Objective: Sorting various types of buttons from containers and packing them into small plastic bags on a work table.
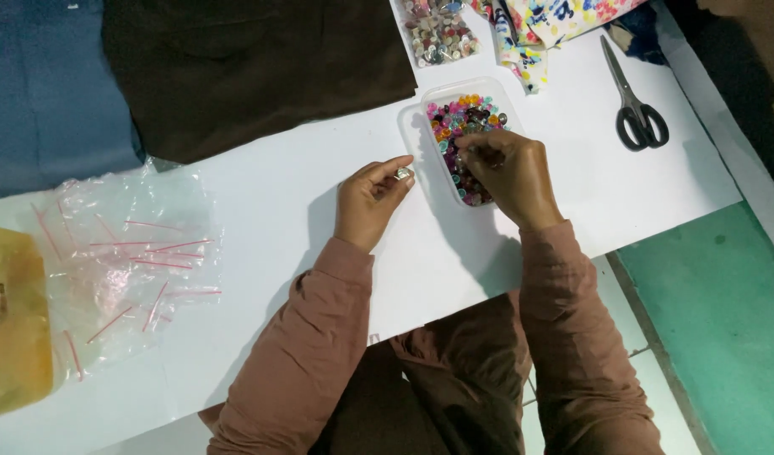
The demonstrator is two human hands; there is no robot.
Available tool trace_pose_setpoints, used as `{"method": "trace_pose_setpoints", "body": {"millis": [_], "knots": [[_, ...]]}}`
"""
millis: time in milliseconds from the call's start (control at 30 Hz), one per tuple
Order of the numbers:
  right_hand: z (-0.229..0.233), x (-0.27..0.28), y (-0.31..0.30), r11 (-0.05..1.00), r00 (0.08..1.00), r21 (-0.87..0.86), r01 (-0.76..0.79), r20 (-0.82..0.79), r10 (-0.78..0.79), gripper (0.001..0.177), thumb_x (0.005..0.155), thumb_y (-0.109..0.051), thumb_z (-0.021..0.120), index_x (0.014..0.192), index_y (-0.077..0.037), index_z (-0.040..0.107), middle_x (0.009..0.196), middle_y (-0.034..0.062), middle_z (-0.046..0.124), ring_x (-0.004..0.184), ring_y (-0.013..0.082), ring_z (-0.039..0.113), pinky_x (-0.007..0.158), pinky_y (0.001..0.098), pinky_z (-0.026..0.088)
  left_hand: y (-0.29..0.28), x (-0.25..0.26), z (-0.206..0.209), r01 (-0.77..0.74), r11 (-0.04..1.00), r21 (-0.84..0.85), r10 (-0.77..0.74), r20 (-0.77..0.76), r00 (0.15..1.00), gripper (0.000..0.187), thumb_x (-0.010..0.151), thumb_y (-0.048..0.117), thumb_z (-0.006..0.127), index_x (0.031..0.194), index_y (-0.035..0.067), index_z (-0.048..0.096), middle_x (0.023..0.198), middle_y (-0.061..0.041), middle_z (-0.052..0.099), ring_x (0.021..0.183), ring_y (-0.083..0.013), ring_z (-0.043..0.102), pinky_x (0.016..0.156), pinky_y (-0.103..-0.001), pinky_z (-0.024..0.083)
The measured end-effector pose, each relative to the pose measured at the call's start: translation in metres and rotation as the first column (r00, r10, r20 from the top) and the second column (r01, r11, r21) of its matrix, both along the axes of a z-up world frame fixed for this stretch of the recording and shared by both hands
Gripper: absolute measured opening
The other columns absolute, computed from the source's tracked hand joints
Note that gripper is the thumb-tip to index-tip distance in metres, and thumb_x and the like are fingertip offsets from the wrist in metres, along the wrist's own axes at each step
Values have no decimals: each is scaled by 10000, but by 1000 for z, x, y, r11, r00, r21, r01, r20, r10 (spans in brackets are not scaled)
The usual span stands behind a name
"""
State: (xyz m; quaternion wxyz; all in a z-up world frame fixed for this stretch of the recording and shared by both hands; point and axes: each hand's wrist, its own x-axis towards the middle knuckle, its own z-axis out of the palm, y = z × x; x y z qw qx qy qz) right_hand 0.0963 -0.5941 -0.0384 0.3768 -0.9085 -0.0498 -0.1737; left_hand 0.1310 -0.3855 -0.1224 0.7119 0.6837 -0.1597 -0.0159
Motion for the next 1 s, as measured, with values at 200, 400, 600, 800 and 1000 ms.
{"method": "trace_pose_setpoints", "body": {"millis": [200,400,600,800,1000], "knots": [[-9,3,66,978,980,90,-188,79,181,240,822,120,763,996,-41,803,849,134,752,751,245,720,679,322,612,56,15,12,-223,879,421,74,342,937,271,931,108,783,1199,148,770,959,-27,737,881,-170,658,815,-295,538],[-36,4,111,940,940,-95,-328,67,335,187,841,71,758,1017,10,772,901,175,743,828,297,721,726,354,612,79,18,3,-311,747,587,139,319,937,198,936,125,777,1131,163,786,975,26,664,981,-157,556,923,-330,497],[-6,9,45,966,964,-207,-154,184,193,153,945,7,734,1085,-44,771,1046,142,697,1024,333,690,827,411,592,58,9,20,-370,809,457,16,612,790,335,991,128,708,1324,124,668,1128,-58,578,1117,-269,543,1019,-422,444],[-28,34,-30,903,1000,-429,3,14,3,336,1065,-71,584,1391,-33,656,1382,216,625,1294,429,550,1009,530,505,-26,-15,24,-215,688,693,-364,586,724,706,1058,538,530,1620,170,314,1686,-118,247,1587,-355,153,1286,-550,170],[-15,0,-9,870,992,-478,-119,-84,89,381,1011,-13,587,1386,38,633,1398,257,612,1361,469,499,1102,519,442,-43,-18,4,-183,586,790,-408,482,776,723,1089,405,506,1642,56,198,1726,-150,117,1602,-337,40,1298,-515,93]]}}
